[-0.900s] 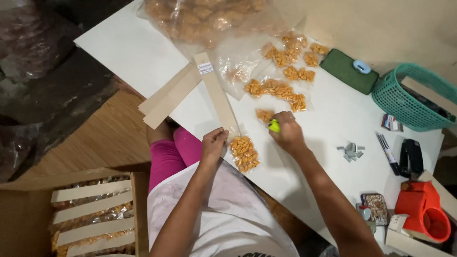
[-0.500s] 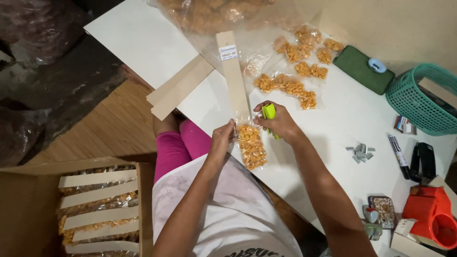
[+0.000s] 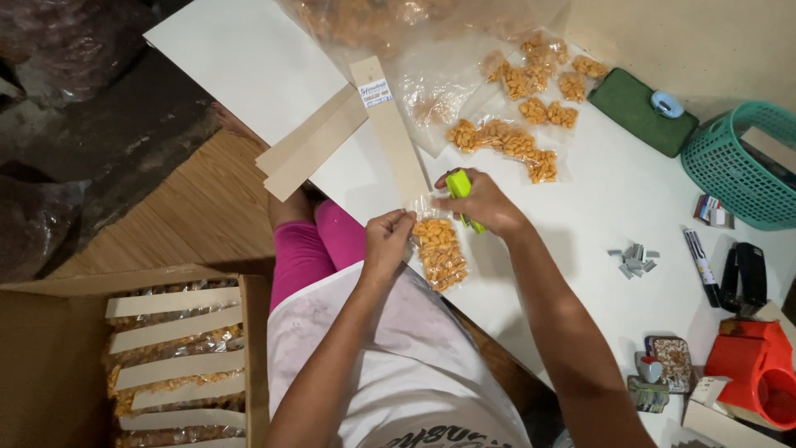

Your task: Stapling small plastic bags of snacks onto wooden strips to create product displays.

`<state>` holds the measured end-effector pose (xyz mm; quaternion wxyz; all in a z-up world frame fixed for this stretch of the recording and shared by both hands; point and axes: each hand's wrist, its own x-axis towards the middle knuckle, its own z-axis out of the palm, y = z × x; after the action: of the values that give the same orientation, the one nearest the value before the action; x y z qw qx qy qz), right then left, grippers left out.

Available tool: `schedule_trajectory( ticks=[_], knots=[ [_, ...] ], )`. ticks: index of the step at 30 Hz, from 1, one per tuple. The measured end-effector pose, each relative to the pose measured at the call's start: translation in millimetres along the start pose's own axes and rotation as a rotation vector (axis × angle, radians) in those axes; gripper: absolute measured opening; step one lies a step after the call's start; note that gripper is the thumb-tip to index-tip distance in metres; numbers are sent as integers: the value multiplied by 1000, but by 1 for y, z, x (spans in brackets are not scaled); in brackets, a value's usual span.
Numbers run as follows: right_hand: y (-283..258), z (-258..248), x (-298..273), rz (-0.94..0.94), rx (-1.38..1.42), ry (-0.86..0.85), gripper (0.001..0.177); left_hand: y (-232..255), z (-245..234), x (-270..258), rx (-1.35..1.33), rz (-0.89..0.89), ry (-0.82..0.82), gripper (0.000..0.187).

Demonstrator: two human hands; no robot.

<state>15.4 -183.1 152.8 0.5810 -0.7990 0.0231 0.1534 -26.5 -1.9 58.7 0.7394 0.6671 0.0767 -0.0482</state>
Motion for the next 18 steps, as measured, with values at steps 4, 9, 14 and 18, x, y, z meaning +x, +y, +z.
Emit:
schedule_trajectory(
  ticks=[4, 9, 14, 18],
  knots=[
    [8, 12, 17, 53, 324, 392, 21, -23, 2, 1, 60, 49, -35, 20],
    [-17, 37, 4, -42, 317, 575, 64, 16, 14, -25, 185, 206, -55, 17],
    [-17, 53, 10, -47, 300, 653, 53, 20, 17, -32, 291, 323, -40, 18],
    [3, 53, 27, -53, 393, 749, 46, 26, 20, -34, 367, 404, -12, 17]
  ],
)
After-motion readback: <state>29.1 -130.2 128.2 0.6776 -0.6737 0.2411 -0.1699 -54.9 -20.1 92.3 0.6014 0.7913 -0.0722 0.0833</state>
